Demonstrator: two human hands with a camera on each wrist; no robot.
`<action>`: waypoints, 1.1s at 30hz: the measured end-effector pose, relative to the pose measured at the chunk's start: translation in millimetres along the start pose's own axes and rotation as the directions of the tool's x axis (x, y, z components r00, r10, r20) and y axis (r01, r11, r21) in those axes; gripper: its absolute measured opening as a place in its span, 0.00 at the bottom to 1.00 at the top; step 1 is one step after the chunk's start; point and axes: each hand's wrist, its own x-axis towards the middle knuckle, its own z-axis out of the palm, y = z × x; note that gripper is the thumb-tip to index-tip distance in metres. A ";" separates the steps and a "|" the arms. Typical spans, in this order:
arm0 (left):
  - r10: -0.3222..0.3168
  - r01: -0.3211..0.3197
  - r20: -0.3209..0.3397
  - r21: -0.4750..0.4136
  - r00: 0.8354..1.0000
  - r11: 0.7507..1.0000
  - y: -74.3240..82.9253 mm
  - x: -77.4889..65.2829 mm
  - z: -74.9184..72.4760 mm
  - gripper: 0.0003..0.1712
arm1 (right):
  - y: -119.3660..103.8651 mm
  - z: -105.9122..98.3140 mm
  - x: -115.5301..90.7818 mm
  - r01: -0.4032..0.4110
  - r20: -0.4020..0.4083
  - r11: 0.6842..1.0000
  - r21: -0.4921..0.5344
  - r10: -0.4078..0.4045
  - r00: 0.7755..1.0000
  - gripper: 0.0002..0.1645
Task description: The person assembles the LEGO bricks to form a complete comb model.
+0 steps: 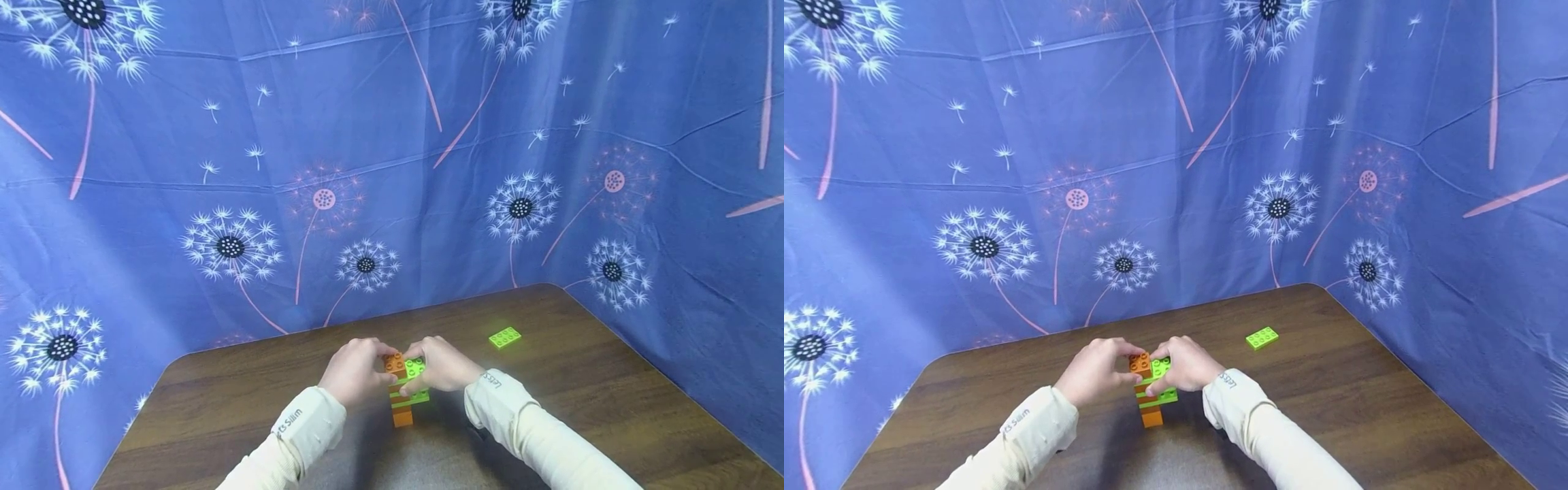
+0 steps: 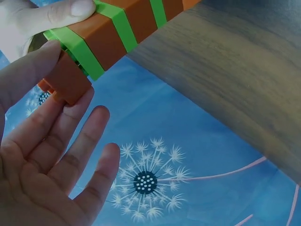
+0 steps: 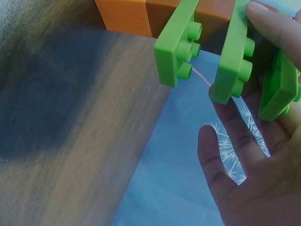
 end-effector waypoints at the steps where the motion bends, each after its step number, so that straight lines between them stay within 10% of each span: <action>1: 0.001 -0.001 -0.004 0.009 1.000 1.000 0.6 -0.2 -0.4 0.21 | -0.5 -0.3 0.2 -0.002 0.001 1.000 0.001 0.002 1.000 0.28; 11: 0.116 -0.102 -0.039 0.248 0.993 0.963 13.0 5.6 -2.2 0.11 | -1.7 -3.0 2.6 0.031 -0.010 1.000 -0.002 -0.031 0.999 0.26; 18: 0.119 -0.100 -0.060 0.254 0.991 0.962 13.6 2.9 0.6 0.11 | -1.8 -3.7 2.2 0.043 -0.018 0.999 -0.014 -0.043 0.999 0.27; 25: 0.032 -0.032 -0.029 0.004 0.999 0.999 -0.1 -3.6 8.9 0.21 | -1.2 -1.0 0.5 0.038 -0.006 0.999 -0.002 -0.038 0.999 0.28; 33: -0.022 0.016 -0.021 -0.264 1.000 0.964 -11.5 -6.4 21.6 0.23 | 0.1 -0.3 -1.2 0.093 -0.004 0.995 -0.020 -0.093 0.996 0.23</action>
